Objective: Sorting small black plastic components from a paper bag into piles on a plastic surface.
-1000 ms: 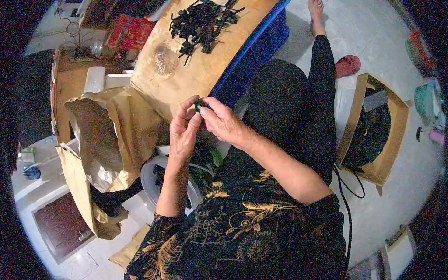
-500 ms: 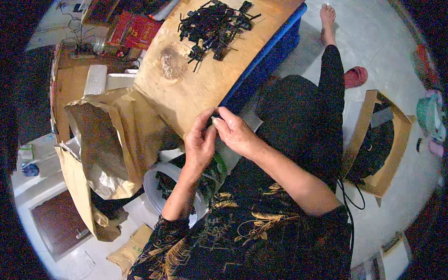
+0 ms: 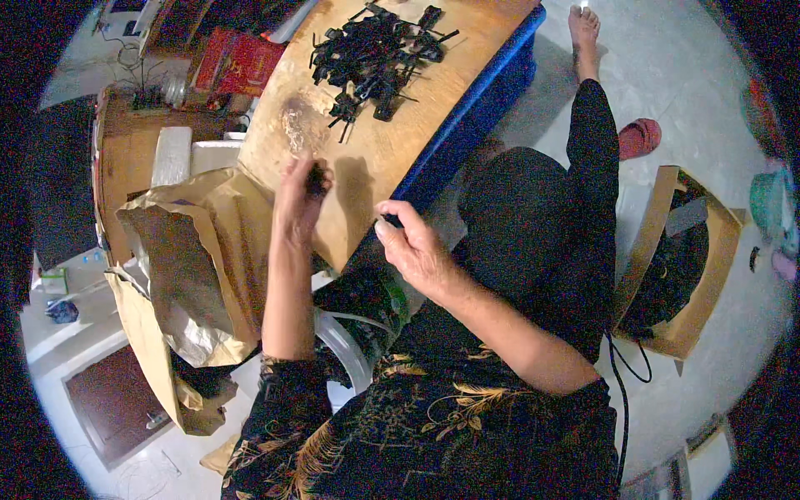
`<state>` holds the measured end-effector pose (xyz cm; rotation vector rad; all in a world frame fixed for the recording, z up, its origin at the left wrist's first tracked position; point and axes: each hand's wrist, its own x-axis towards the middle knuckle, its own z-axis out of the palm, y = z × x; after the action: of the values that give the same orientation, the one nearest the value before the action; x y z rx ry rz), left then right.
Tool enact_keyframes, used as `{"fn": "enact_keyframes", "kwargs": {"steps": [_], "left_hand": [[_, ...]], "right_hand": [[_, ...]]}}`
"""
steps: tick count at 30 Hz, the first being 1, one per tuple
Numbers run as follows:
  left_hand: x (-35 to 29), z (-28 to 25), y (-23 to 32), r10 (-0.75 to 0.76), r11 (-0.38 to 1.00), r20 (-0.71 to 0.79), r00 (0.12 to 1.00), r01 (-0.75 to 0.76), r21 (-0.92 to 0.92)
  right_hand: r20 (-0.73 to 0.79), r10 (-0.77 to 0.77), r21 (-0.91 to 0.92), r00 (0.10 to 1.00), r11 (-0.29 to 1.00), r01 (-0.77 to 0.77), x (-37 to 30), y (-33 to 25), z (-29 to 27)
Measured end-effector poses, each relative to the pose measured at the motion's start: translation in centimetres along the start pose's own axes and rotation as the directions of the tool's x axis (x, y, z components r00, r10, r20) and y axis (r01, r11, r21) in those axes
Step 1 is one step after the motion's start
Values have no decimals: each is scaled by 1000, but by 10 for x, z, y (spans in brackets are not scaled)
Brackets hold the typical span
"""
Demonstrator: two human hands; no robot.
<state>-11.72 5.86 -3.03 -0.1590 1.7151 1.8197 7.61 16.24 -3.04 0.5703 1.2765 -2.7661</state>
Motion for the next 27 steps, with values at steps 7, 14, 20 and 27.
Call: {"fn": "enact_keyframes", "kwargs": {"steps": [7,14,20,27], "left_hand": [[68,8,2,325,567,52,944,-239,788],[78,-2,-18,462,192,240,854,-360,913],[35,-29,-12,151,581,76,986,-151,800],[4,-59,-7,-128,991,168,977,120,59]], "right_hand": [[-1,11,-5,1000,1000,-11,2,3,2],[0,-2,-9,1000,1000,2,1,0,1],[0,-59,18,998,998,59,2,5,1],[-1,-42,-44,999,998,42,-2,4,2]]}}
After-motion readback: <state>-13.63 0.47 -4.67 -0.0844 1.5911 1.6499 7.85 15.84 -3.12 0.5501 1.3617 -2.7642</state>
